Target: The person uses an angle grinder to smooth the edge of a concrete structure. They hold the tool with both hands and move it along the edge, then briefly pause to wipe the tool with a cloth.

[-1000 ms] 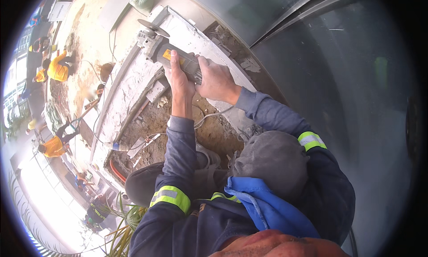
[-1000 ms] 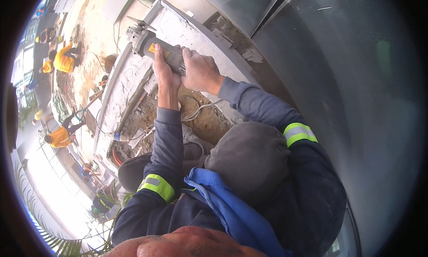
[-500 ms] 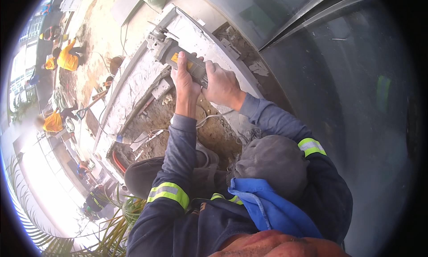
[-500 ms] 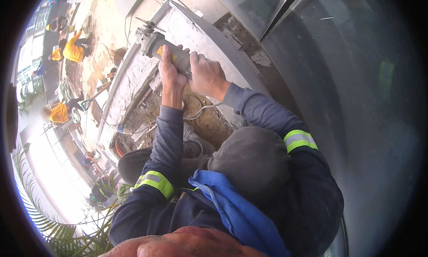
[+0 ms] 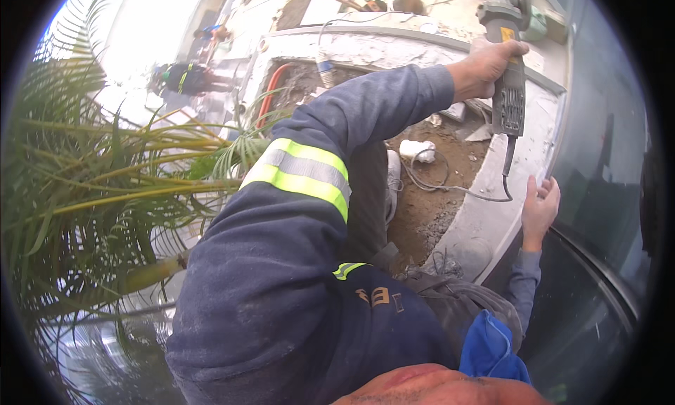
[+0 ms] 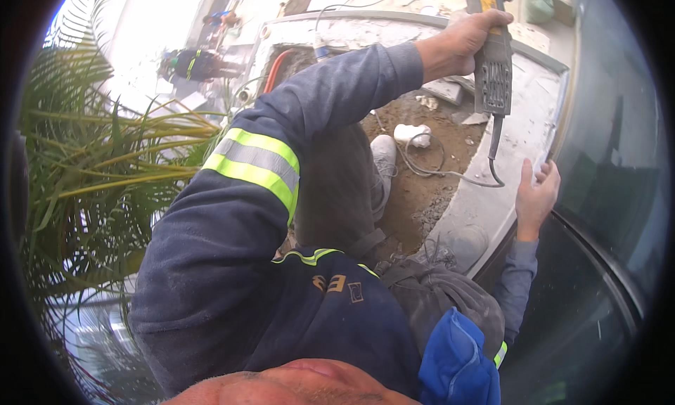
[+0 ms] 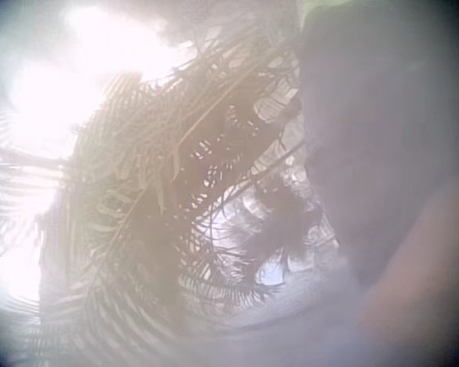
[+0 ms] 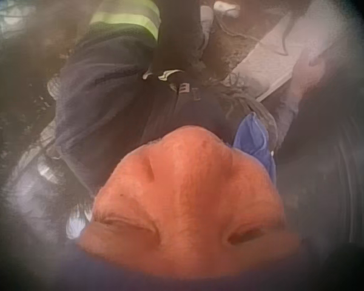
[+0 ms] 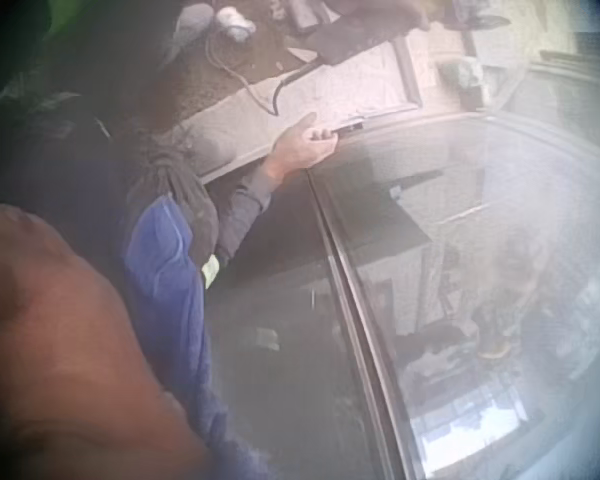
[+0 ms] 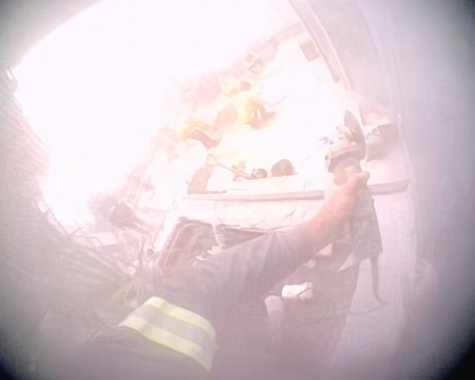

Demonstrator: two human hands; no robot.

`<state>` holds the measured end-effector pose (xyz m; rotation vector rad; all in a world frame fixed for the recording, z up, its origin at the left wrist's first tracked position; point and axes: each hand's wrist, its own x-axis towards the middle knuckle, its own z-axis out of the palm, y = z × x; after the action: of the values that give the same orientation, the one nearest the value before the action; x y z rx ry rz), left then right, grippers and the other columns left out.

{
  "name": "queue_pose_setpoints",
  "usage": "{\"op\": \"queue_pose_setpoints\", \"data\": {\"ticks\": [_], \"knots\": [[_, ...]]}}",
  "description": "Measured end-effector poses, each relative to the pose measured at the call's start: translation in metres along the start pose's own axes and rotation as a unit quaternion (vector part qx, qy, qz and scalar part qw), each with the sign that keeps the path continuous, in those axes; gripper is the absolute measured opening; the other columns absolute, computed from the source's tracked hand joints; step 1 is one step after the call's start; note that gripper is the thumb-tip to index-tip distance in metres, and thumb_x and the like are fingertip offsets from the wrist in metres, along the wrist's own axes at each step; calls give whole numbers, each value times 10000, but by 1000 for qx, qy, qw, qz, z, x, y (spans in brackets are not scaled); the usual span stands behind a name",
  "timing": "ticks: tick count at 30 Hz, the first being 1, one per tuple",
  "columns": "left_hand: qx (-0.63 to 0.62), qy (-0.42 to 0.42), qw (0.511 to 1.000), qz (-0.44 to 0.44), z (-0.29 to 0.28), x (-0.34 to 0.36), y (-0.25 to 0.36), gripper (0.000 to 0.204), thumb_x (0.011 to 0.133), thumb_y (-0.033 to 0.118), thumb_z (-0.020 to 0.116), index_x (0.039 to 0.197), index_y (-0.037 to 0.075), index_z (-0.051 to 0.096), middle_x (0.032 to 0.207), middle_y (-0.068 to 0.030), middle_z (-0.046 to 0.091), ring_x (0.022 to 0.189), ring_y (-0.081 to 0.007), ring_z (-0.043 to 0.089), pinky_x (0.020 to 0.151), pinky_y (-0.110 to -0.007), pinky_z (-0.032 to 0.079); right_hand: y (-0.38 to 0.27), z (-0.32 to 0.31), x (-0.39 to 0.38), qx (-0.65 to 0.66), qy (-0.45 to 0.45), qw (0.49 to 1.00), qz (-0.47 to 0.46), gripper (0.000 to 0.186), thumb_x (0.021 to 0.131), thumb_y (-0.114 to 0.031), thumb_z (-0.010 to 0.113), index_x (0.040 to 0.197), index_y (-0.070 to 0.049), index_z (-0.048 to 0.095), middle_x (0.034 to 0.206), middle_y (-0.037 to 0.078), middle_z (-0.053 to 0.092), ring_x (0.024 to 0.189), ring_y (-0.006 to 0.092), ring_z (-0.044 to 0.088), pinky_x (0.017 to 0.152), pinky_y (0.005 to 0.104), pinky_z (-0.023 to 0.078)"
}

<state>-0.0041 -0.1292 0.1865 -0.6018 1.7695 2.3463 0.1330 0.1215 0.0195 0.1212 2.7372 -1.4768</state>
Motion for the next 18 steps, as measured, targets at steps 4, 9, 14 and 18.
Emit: {"op": "queue_pose_setpoints", "data": {"ticks": [4,9,14,18], "knots": [[-9,2,1000,-18,-68,-51,15,391,902,286,732,1167,56,558,969,-94,620,883,-240,680,800,-461,592,54,9,0,-253,28,961,-110,740,878,-347,791,1400,80,486,1365,268,529,1309,398,497,1087,469,428],[-107,28,992,-56,-83,-71,27,403,908,309,715,1174,52,555,1023,-116,615,900,-243,681,797,-458,588,102,26,5,-193,-39,979,55,814,855,-375,804,1375,157,475,1357,337,521,1314,438,485,1121,473,401],[-122,33,992,20,-105,-57,48,443,886,339,723,1182,53,559,1047,-143,610,924,-269,690,770,-457,601,129,35,20,19,-63,982,179,677,883,-369,760,1239,179,581,1165,326,649,1095,446,635,994,488,487],[-188,78,979,31,-143,-74,60,495,886,353,735,1212,47,520,1056,-142,609,915,-266,698,747,-464,617,90,45,9,-140,-25,975,168,622,904,-404,738,1163,150,626,1081,310,671,1037,453,648,936,522,494]]}}
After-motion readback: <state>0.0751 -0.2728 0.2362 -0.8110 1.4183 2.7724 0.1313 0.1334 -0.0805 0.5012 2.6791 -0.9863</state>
